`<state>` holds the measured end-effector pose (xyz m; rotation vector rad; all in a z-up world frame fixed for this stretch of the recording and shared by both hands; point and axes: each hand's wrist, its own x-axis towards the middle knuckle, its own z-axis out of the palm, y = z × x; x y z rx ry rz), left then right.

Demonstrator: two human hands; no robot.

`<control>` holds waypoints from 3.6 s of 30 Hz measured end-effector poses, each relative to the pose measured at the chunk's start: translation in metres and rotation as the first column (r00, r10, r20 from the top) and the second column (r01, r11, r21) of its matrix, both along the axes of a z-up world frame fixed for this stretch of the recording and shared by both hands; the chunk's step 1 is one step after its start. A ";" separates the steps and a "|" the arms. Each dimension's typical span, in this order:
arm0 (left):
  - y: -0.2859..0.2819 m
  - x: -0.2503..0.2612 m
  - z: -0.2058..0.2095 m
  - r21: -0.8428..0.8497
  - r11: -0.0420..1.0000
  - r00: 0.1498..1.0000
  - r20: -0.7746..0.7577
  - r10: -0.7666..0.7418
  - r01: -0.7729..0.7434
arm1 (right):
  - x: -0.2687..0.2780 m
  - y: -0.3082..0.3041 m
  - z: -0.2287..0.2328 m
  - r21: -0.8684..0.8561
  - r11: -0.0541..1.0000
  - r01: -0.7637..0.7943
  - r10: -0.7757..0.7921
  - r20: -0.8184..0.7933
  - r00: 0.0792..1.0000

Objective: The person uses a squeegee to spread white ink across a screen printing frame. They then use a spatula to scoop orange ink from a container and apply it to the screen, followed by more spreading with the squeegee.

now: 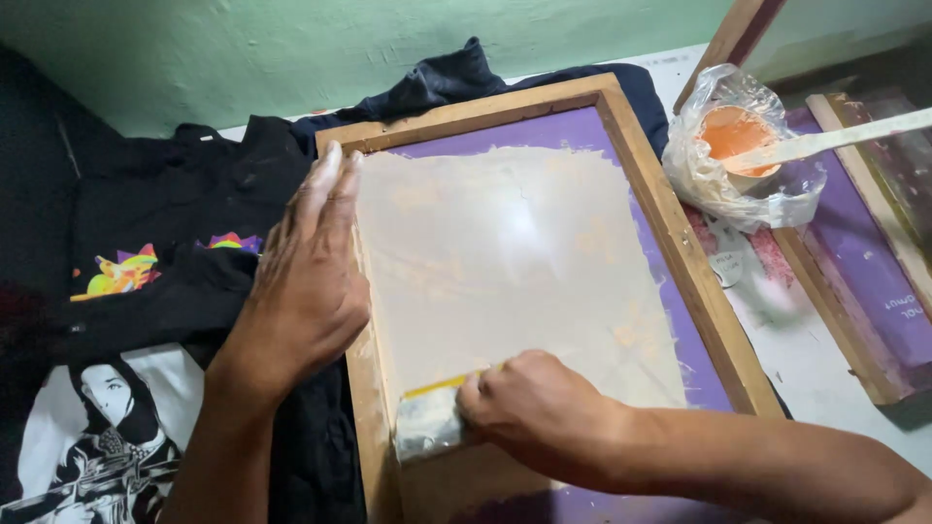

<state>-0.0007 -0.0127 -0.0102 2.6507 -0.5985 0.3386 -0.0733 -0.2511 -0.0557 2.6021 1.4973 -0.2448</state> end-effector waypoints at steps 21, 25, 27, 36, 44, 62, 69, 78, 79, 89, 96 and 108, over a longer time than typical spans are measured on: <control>-0.035 0.048 0.015 -0.910 0.317 0.736 -0.404 -0.543 -0.266 | 0.169 -0.106 0.046 0.184 0.829 0.529 -0.529 -0.055 0.847; -0.034 0.046 0.010 -0.901 0.316 0.727 -0.429 -0.537 -0.298 | 0.163 -0.107 0.059 0.127 0.776 0.618 -0.618 -0.046 0.785; -0.034 0.047 0.001 -0.901 0.306 0.721 -0.431 -0.542 -0.308 | 0.164 -0.110 0.057 0.128 0.774 0.621 -0.620 -0.048 0.783; -0.028 0.029 -0.015 -0.747 0.657 0.886 -0.370 -0.280 -0.104 | 0.146 -0.105 0.080 0.163 0.708 0.687 -0.674 -0.138 0.726; 0.025 0.003 -0.081 0.359 0.930 0.994 -0.096 -0.050 0.082 | 0.141 -0.117 0.058 0.156 0.773 0.615 -0.610 -0.084 0.788; 0.046 -0.041 0.011 0.724 0.672 0.942 0.312 -0.121 -0.154 | 0.125 -0.119 0.074 0.237 0.771 0.591 -0.561 -0.184 0.807; 0.053 -0.034 -0.056 0.262 0.935 0.971 -0.097 -0.220 0.238 | 0.126 -0.117 0.076 0.256 0.754 0.605 -0.581 -0.169 0.796; 0.037 -0.063 -0.032 0.565 0.825 0.961 0.234 -0.150 -0.009 | 0.125 -0.121 0.078 0.323 0.755 0.570 -0.531 -0.209 0.821; 0.031 -0.066 -0.033 0.665 0.747 0.952 0.243 -0.184 -0.025 | 0.125 -0.119 0.080 0.351 0.747 0.565 -0.521 -0.219 0.825; 0.026 -0.078 -0.014 0.863 0.481 0.851 0.130 -0.509 0.156 | 0.131 -0.113 0.068 0.258 0.780 0.570 -0.536 -0.192 0.822; -0.014 0.023 0.004 0.492 0.868 0.904 0.402 -0.149 -0.076 | 0.173 -0.051 0.031 0.289 0.861 0.418 -0.464 0.113 0.879; -0.058 0.135 -0.082 0.266 0.950 0.987 -0.041 -0.158 0.164 | 0.207 -0.028 -0.018 0.306 0.889 0.340 -0.395 0.139 0.908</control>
